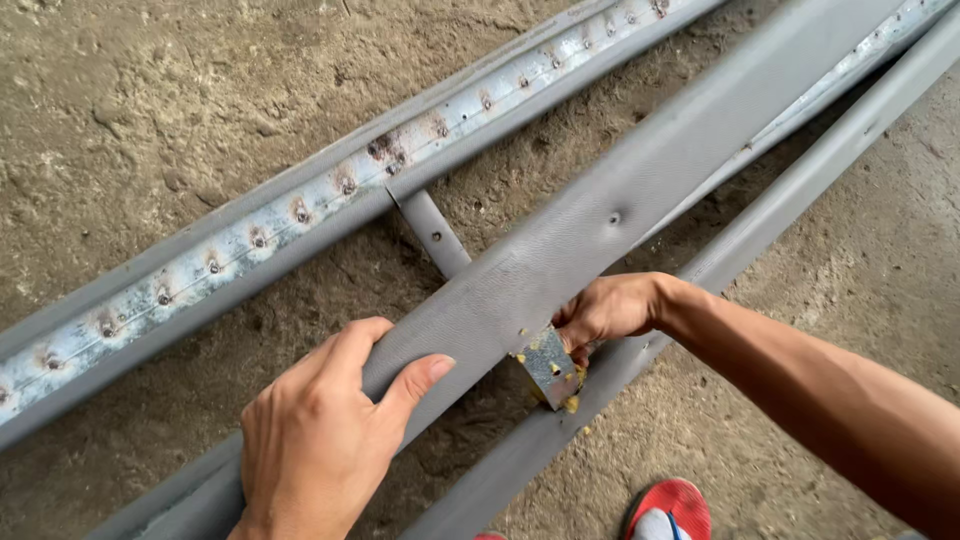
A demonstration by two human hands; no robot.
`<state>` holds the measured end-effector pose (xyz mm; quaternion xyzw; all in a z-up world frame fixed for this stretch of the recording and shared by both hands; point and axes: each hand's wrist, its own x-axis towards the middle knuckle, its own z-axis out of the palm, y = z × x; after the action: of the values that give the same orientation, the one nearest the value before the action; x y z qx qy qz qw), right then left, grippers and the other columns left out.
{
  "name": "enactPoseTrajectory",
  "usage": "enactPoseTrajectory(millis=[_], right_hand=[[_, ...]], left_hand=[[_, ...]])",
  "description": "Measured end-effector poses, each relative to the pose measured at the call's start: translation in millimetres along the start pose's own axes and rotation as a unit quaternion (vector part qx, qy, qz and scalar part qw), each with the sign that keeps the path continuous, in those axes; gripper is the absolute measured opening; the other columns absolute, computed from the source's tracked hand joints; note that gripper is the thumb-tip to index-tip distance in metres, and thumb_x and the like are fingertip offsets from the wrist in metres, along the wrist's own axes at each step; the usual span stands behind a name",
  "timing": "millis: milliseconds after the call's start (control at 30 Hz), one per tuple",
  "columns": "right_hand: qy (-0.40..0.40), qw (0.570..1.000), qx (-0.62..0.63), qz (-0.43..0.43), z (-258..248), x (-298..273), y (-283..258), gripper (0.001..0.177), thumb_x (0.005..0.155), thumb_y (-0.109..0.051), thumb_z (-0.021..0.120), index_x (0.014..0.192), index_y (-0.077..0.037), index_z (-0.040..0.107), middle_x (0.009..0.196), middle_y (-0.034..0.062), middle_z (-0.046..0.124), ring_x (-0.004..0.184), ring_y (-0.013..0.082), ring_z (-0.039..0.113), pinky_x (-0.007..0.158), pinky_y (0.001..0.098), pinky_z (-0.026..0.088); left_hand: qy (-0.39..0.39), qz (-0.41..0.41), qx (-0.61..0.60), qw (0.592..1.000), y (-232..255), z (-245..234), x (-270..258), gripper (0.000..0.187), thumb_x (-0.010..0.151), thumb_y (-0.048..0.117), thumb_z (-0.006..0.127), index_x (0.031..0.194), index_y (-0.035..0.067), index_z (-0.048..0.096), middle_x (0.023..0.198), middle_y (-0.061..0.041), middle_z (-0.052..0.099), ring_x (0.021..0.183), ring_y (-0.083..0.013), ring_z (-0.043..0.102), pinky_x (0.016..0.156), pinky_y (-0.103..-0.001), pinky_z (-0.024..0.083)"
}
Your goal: The person peels away layers of tape and material from a metal bracket attached to a grey upholstered component, eventually pulling the bracket away by hand.
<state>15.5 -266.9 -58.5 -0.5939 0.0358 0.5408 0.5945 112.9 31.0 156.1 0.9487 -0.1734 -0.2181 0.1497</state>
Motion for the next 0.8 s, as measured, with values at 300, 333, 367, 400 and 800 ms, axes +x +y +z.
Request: enactPoseTrajectory(millis=[300, 333, 367, 400, 800], right_hand=[[0.171, 0.979, -0.097, 0.046, 45.9, -44.9, -33.2, 0.027, 0.091, -0.018, 0.059, 0.101, 0.001, 0.076, 0.094, 0.0116, 0.078, 0.083, 0.0185, 0.072, 0.078, 0.0392, 0.06], [0.18, 0.981, -0.076, 0.02, 49.6, -41.6, -31.7, 0.028, 0.089, -0.013, 0.058, 0.111, -0.003, 0.073, 0.098, 0.0108, 0.077, 0.084, 0.0204, 0.072, 0.078, 0.0405, 0.06], [0.188, 0.981, -0.05, -0.005, 53.1, -40.1, -26.9, 0.036, 0.086, -0.008, 0.057, 0.12, -0.008, 0.07, 0.102, 0.01, 0.076, 0.086, 0.0223, 0.072, 0.078, 0.0417, 0.061], [0.211, 0.967, -0.084, -0.117, 50.3, -39.2, -22.4, 0.038, 0.087, -0.004, 0.055, 0.122, -0.005, 0.069, 0.109, 0.0123, 0.076, 0.095, 0.0244, 0.071, 0.084, 0.0417, 0.059], [0.359, 0.888, -0.143, -0.248, 80.8, -39.0, -12.5, 0.042, 0.088, 0.008, 0.051, 0.126, -0.001, 0.065, 0.127, 0.021, 0.071, 0.116, 0.0305, 0.064, 0.101, 0.0426, 0.054]], left_hand=[[0.044, 0.103, 0.008, 0.994, 10.0, -5.4, -39.5, 0.051, 0.082, 0.051, 0.076, 0.112, 0.011, 0.071, 0.096, -0.012, 0.078, 0.083, -0.0318, 0.076, 0.068, -0.046, 0.057], [0.051, 0.105, 0.003, 0.993, 10.5, -1.2, -42.9, 0.048, 0.083, 0.05, 0.075, 0.112, 0.011, 0.071, 0.095, -0.011, 0.079, 0.085, -0.0304, 0.077, 0.07, -0.045, 0.058], [0.053, 0.093, 0.014, 0.994, 10.8, 3.9, -46.2, 0.049, 0.082, 0.051, 0.076, 0.112, 0.012, 0.072, 0.096, -0.011, 0.079, 0.086, -0.0299, 0.077, 0.072, -0.045, 0.058], [0.055, 0.082, 0.026, 0.995, 10.4, 8.6, -49.8, 0.05, 0.082, 0.053, 0.076, 0.112, 0.013, 0.073, 0.097, -0.01, 0.079, 0.087, -0.0294, 0.078, 0.073, -0.045, 0.059], [0.008, 0.047, 0.07, 0.996, 22.0, 9.2, -85.9, 0.051, 0.083, 0.054, 0.069, 0.114, 0.014, 0.073, 0.099, -0.01, 0.08, 0.093, -0.0276, 0.079, 0.082, -0.046, 0.06]])
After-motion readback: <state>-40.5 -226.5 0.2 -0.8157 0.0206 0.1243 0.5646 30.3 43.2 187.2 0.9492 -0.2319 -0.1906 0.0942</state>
